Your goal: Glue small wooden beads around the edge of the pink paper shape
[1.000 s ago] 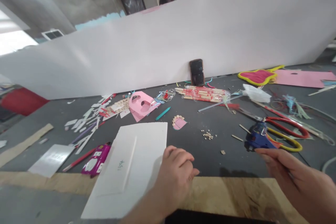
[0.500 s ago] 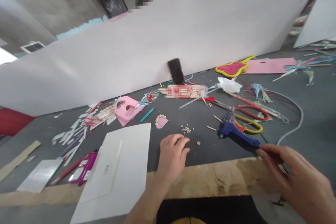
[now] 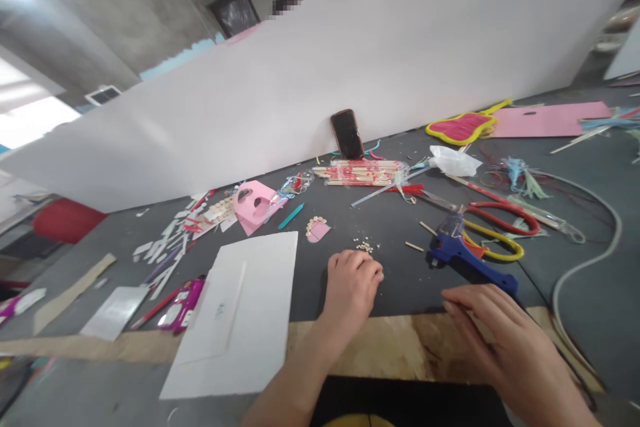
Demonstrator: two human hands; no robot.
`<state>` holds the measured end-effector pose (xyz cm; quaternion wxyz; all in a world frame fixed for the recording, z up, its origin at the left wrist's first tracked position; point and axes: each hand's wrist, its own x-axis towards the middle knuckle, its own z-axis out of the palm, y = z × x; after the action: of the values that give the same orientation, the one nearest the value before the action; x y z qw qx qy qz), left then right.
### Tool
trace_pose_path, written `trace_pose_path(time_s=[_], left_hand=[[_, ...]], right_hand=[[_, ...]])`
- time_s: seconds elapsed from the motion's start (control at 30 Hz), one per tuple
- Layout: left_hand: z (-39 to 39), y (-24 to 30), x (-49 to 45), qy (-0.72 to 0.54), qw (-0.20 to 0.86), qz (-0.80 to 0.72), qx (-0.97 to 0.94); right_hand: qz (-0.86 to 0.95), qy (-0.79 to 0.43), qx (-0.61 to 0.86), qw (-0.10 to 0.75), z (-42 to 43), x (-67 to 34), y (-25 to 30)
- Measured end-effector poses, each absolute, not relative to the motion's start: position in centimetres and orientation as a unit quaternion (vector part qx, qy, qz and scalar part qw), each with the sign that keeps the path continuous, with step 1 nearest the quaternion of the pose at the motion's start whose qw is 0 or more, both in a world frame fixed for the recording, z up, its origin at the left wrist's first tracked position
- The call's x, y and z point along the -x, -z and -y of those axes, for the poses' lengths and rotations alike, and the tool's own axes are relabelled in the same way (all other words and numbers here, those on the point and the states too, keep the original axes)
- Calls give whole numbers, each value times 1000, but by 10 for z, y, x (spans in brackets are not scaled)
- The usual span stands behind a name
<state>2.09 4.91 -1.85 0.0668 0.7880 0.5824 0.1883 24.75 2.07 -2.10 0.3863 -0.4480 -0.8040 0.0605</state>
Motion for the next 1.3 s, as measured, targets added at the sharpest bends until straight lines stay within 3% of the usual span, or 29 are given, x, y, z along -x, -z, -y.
trace_pose_path(time_s=[0.4, 1.3], left_hand=[[-56, -3, 123, -175, -15, -730, -661], [-141, 19, 89, -122, -28, -631, -765]], right_hand=[[825, -88, 408, 381, -36, -217, 23], [825, -146, 418, 351, -38, -210, 37]])
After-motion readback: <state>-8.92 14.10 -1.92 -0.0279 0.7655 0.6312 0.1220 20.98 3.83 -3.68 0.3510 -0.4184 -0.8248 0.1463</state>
